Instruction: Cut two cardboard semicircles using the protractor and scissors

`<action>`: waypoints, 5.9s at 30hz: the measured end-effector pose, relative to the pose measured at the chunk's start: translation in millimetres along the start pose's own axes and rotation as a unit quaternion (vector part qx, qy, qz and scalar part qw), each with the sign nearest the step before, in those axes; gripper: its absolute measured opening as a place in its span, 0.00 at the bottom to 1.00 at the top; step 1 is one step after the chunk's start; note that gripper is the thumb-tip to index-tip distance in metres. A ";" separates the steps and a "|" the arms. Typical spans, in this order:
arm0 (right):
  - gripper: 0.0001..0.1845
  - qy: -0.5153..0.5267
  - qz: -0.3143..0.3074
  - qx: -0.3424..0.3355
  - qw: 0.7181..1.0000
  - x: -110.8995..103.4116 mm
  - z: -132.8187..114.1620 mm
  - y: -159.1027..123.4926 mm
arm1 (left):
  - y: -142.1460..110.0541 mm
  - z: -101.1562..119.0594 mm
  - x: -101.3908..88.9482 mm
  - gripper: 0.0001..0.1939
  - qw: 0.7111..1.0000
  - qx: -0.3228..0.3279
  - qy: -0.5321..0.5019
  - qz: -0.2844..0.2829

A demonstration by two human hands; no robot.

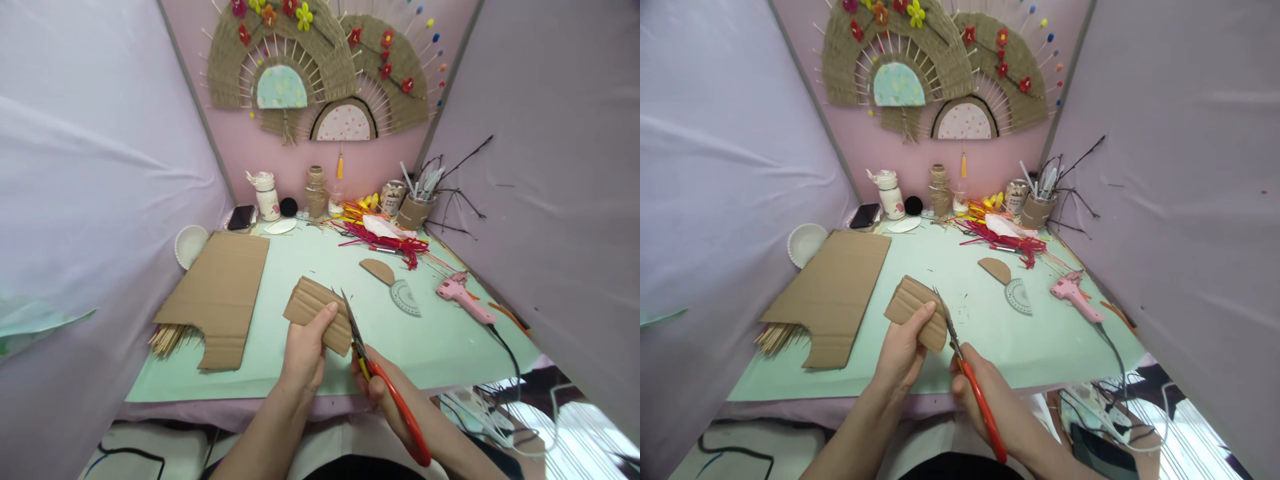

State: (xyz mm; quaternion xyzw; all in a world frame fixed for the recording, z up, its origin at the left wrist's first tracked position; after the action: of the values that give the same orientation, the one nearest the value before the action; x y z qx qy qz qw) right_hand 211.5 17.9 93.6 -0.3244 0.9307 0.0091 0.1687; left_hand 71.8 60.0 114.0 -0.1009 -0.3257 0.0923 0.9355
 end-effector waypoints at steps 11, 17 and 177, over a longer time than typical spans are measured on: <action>0.37 0.018 -0.001 0.000 1.000 0.9 5.2 -2.2 | 0.5 -3.7 -4.6 0.21 0.998 0.021 0.064 -0.020; 0.39 -0.010 0.019 0.044 0.999 -2.0 -3.5 -1.8 | 1.8 -3.2 -4.6 0.23 0.997 0.030 0.071 -0.030; 0.32 -0.012 -0.112 -0.026 0.993 -20.9 -5.0 -16.5 | 13.1 34.7 -12.1 0.13 0.893 -0.089 0.339 -0.283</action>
State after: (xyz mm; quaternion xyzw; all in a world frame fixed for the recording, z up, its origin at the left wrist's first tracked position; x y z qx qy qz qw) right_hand 235.3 16.8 106.6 -0.4310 0.8857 0.0177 0.1715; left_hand 39.3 74.3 130.2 -0.1121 -0.0107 -0.2457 0.9628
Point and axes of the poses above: each hand's wrist, its own y-axis towards the middle knuckle, its own x-axis out of the palm, z = x × y, the point moved 2 cm from there along y, towards the middle knuckle, and after that the axes turned 9 degrees about -z, right-handed, at the moved point
